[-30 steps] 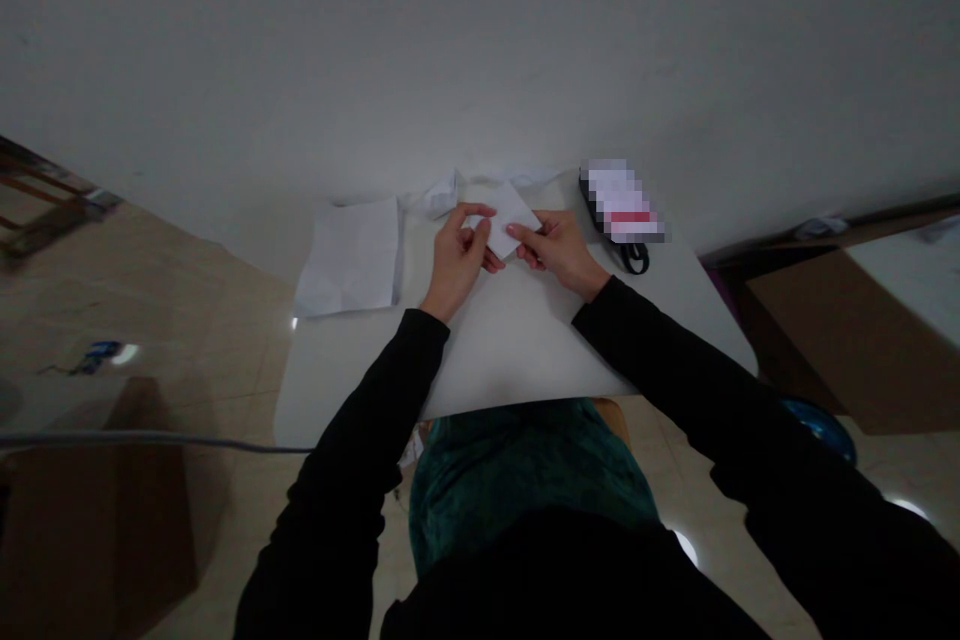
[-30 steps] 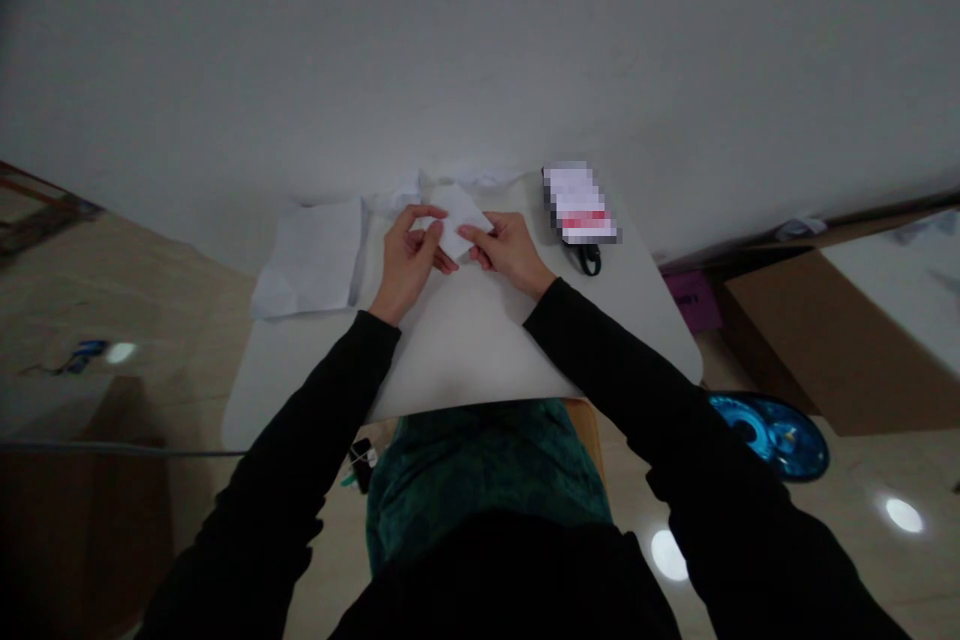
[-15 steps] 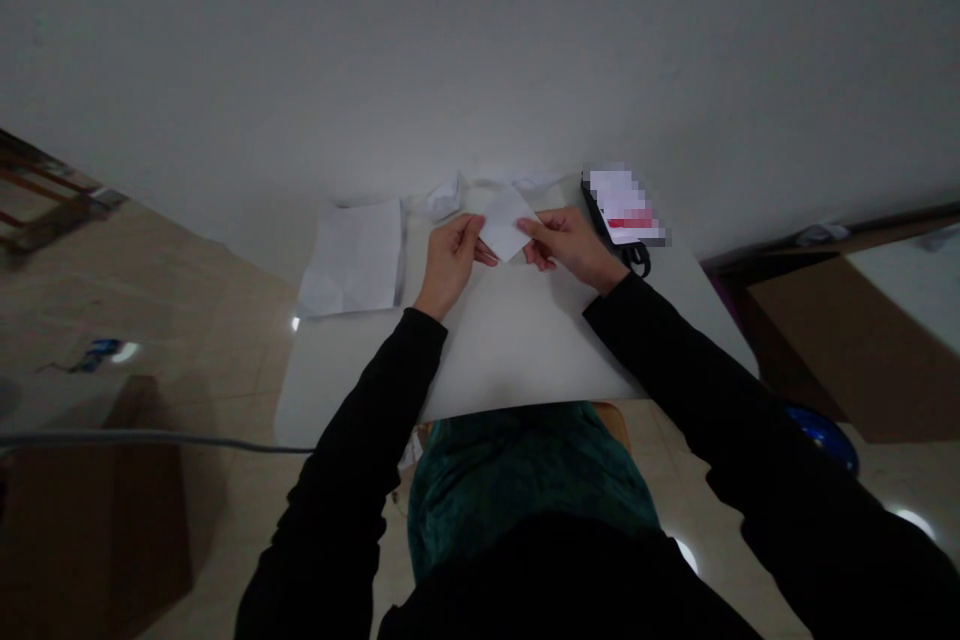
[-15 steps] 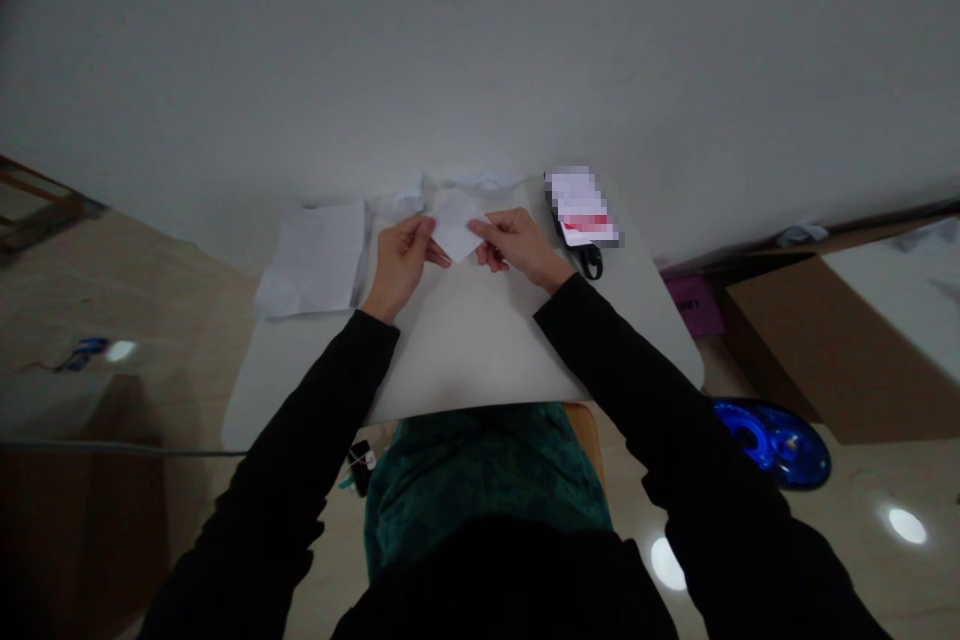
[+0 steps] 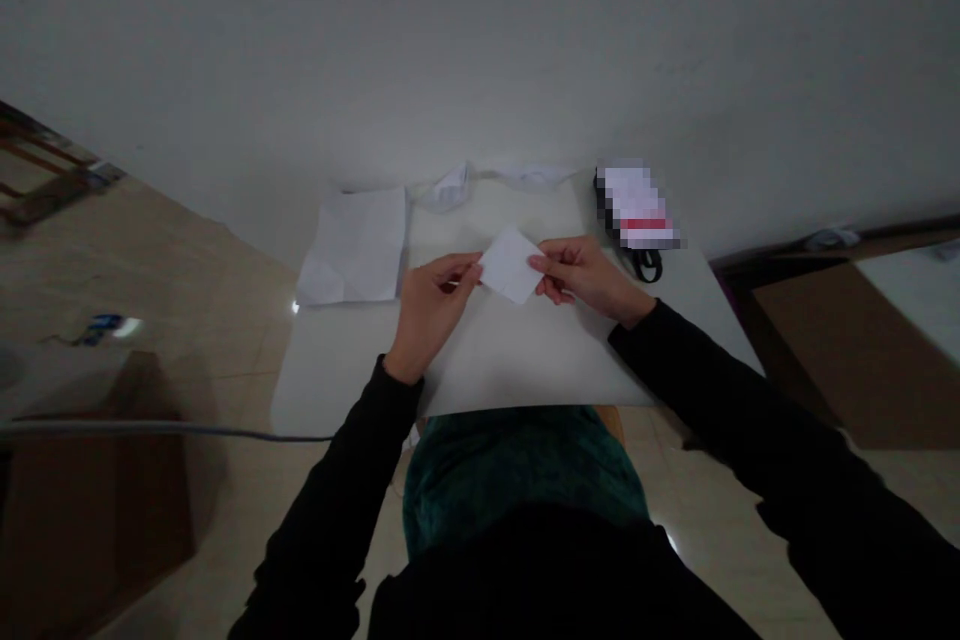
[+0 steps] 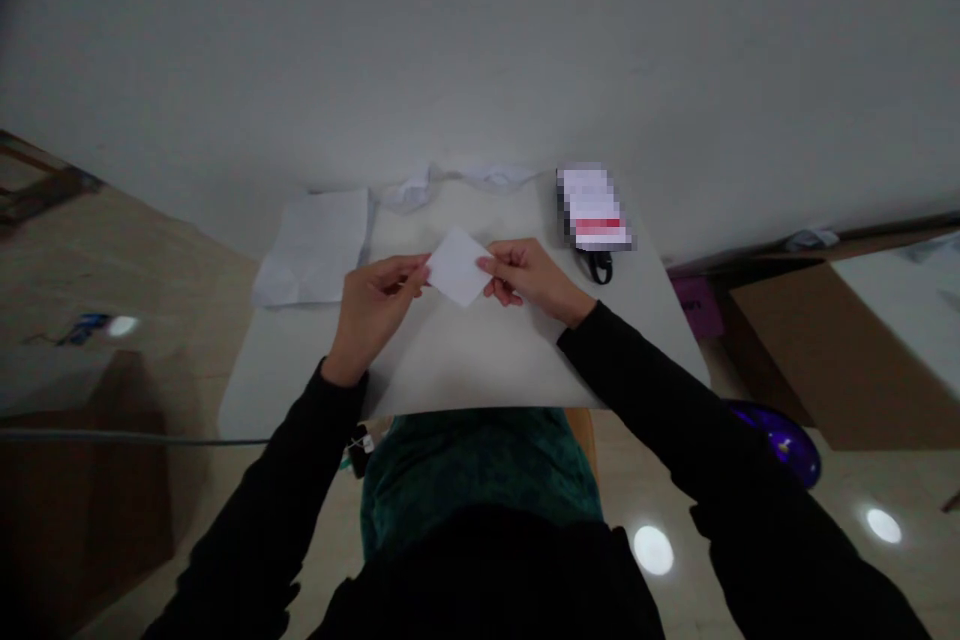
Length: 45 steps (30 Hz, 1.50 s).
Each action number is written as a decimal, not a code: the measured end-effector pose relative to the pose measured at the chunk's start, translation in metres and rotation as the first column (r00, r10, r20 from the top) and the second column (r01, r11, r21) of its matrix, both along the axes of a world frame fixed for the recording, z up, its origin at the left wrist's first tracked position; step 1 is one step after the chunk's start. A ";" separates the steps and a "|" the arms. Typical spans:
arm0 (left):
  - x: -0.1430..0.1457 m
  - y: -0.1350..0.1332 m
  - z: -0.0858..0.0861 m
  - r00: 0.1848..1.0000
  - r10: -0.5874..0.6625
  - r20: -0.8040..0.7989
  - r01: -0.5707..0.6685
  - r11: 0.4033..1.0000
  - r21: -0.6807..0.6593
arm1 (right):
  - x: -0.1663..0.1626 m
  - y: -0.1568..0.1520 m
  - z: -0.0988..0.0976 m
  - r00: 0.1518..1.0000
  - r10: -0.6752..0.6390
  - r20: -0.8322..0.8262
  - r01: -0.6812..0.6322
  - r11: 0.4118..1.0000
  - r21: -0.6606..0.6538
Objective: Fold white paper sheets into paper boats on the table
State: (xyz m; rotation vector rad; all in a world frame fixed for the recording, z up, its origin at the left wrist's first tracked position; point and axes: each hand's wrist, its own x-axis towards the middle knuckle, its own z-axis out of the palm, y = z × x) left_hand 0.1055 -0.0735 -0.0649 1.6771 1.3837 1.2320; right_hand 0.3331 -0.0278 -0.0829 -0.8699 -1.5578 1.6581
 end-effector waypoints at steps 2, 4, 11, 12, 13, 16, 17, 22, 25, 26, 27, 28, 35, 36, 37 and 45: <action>-0.003 -0.026 -0.002 0.997 0.009 -0.077 -0.008 1.000 0.004 | 0.003 -0.019 -0.004 0.994 0.079 0.078 -0.076 0.996 -0.036; -0.005 -0.048 -0.005 0.986 -0.061 -0.155 0.059 0.998 -0.016 | 0.004 -0.039 -0.007 0.974 0.127 0.188 -0.137 0.990 0.041; -0.010 -0.089 -0.018 0.846 -0.063 -0.530 0.113 0.992 0.062 | 0.015 -0.076 -0.014 0.873 -0.162 0.459 -0.262 0.639 0.723; -0.010 -0.092 -0.019 0.819 -0.009 -0.574 0.093 0.989 0.116 | 0.017 -0.076 -0.016 0.870 -0.130 0.476 -0.312 0.604 0.734; -0.011 -0.095 -0.020 0.803 0.030 -0.595 0.083 0.983 0.162 | 0.019 -0.076 -0.017 0.864 -0.102 0.493 -0.351 0.581 0.734; -0.011 -0.100 -0.021 0.799 -0.044 -0.599 0.193 0.963 0.186 | 0.020 -0.071 -0.020 0.865 -0.074 0.497 -0.383 0.544 0.747; -0.011 -0.101 -0.021 0.789 -0.102 -0.606 0.256 0.951 0.173 | 0.020 -0.070 -0.020 0.874 -0.077 0.480 -0.372 0.532 0.761; -0.011 -0.102 -0.023 0.783 -0.155 -0.603 0.329 0.925 0.189 | 0.018 -0.066 -0.020 0.888 -0.077 0.454 -0.347 0.536 0.769; -0.011 -0.102 -0.027 0.836 -0.140 -0.530 0.287 0.935 0.207 | 0.017 -0.067 -0.020 0.889 -0.083 0.449 -0.327 0.570 0.753; -0.011 -0.102 -0.029 0.851 -0.130 -0.508 0.263 0.944 0.199 | 0.017 -0.068 -0.020 0.891 -0.087 0.445 -0.316 0.584 0.748; -0.011 -0.102 -0.031 0.864 -0.120 -0.489 0.238 0.953 0.188 | 0.016 -0.068 -0.019 0.893 -0.090 0.441 -0.303 0.603 0.738; -0.010 -0.102 -0.032 0.875 -0.108 -0.471 0.215 0.960 0.178 | 0.015 -0.069 -0.018 0.896 -0.092 0.433 -0.286 0.627 0.725; -0.002 -0.102 -0.033 0.944 0.019 -0.330 0.033 0.988 0.152 | 0.000 -0.072 -0.017 0.905 -0.209 0.371 -0.104 0.738 0.667; -0.001 -0.102 -0.032 0.944 0.043 -0.327 0.005 0.989 0.146 | -0.002 -0.072 -0.018 0.897 -0.233 0.375 -0.086 0.741 0.666; 0.000 -0.102 -0.031 0.943 0.063 -0.326 -0.017 0.990 0.142 | -0.004 -0.073 -0.018 0.888 -0.253 0.383 -0.074 0.745 0.663; 0.005 -0.097 -0.028 0.949 0.154 -0.276 -0.125 0.985 0.121 | -0.015 -0.076 -0.024 0.803 -0.381 0.458 -0.016 0.755 0.655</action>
